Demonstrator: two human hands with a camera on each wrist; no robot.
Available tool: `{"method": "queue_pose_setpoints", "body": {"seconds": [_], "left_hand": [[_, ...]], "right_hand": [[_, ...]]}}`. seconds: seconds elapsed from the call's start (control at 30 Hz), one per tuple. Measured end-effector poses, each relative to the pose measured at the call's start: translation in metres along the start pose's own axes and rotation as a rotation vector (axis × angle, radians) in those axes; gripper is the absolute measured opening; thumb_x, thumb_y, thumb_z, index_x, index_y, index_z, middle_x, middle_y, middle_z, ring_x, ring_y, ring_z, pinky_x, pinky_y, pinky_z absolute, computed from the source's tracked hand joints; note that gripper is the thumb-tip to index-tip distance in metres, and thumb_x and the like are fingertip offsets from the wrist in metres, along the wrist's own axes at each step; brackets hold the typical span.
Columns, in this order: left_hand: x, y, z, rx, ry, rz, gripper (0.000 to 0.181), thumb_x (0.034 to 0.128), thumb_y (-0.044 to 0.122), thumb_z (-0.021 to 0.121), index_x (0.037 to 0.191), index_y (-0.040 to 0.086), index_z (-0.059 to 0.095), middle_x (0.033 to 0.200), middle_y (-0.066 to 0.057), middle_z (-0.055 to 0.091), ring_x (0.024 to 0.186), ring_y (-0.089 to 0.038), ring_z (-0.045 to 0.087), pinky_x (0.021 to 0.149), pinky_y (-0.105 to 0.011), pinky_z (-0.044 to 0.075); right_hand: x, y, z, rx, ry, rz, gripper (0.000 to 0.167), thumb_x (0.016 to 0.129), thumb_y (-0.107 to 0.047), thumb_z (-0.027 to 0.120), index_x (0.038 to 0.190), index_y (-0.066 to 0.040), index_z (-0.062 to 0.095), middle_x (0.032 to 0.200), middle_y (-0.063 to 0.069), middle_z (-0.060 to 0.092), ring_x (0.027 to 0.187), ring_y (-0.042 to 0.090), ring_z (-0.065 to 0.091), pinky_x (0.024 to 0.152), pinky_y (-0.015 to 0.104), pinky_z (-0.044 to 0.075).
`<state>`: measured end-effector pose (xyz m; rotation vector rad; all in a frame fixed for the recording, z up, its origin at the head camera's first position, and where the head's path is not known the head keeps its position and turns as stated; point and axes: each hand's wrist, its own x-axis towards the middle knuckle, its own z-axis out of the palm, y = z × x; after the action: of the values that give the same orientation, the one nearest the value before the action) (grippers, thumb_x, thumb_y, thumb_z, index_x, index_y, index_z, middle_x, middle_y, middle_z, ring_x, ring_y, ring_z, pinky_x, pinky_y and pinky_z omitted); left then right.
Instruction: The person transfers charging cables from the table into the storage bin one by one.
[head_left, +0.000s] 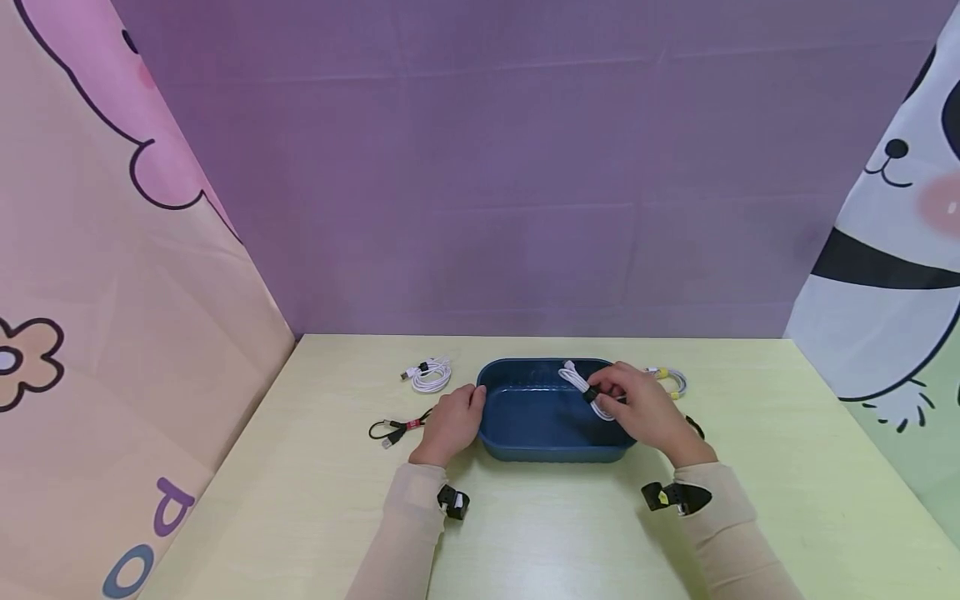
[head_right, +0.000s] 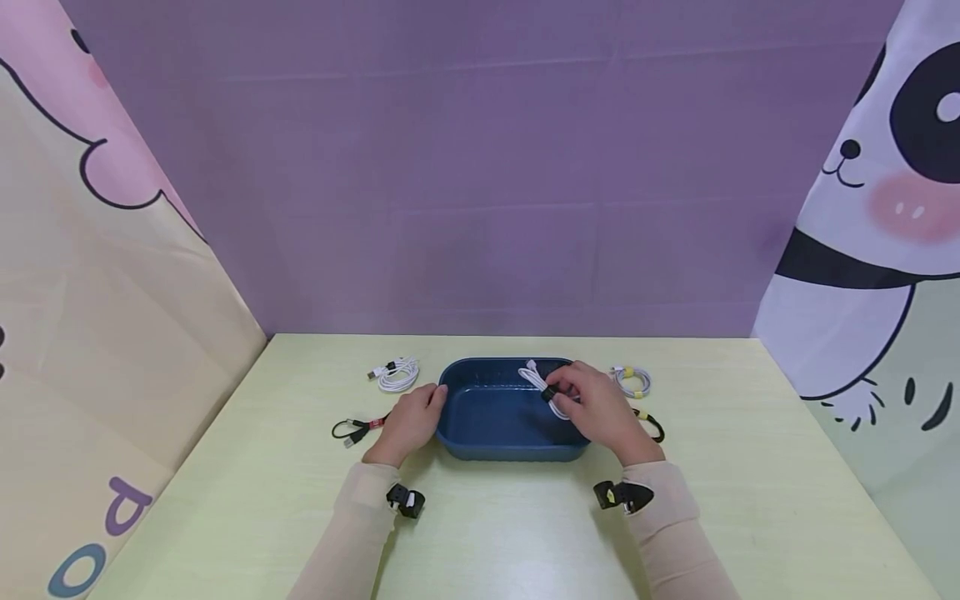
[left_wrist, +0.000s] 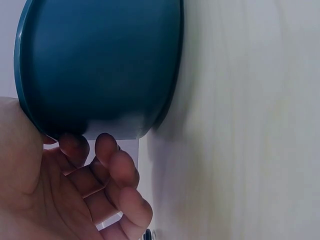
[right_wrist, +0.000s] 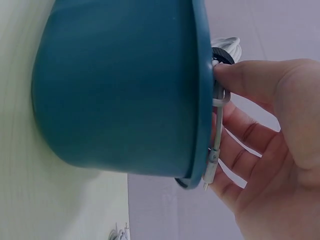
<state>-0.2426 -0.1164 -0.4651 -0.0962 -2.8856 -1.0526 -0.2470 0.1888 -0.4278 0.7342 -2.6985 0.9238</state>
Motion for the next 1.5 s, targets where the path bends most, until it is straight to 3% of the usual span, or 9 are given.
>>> {"method": "queue_pose_setpoints", "body": {"seconds": [0.33, 1.5], "left_hand": [[0.0, 0.0, 0.001, 0.006, 0.003, 0.011, 0.039, 0.1104, 0.034, 0.04, 0.088, 0.01, 0.061, 0.069, -0.003, 0.048, 0.062, -0.019, 0.05, 0.058, -0.031, 0.035], [-0.001, 0.004, -0.001, -0.021, -0.018, -0.005, 0.038, 0.1106, 0.034, 0.04, 0.089, 0.009, 0.06, 0.069, -0.003, 0.047, 0.063, -0.02, 0.049, 0.059, -0.03, 0.034]], "right_hand": [[-0.001, -0.001, 0.004, -0.009, -0.002, -0.028, 0.021, 0.091, -0.004, 0.073, 0.111, -0.009, 0.072, 0.091, -0.002, 0.062, 0.08, 0.011, 0.054, 0.072, 0.027, 0.049], [-0.001, -0.005, 0.02, -0.02, -0.099, 0.005, 0.019, 0.092, -0.007, 0.071, 0.11, -0.013, 0.072, 0.089, -0.006, 0.057, 0.078, 0.01, 0.051, 0.071, 0.028, 0.046]]}}
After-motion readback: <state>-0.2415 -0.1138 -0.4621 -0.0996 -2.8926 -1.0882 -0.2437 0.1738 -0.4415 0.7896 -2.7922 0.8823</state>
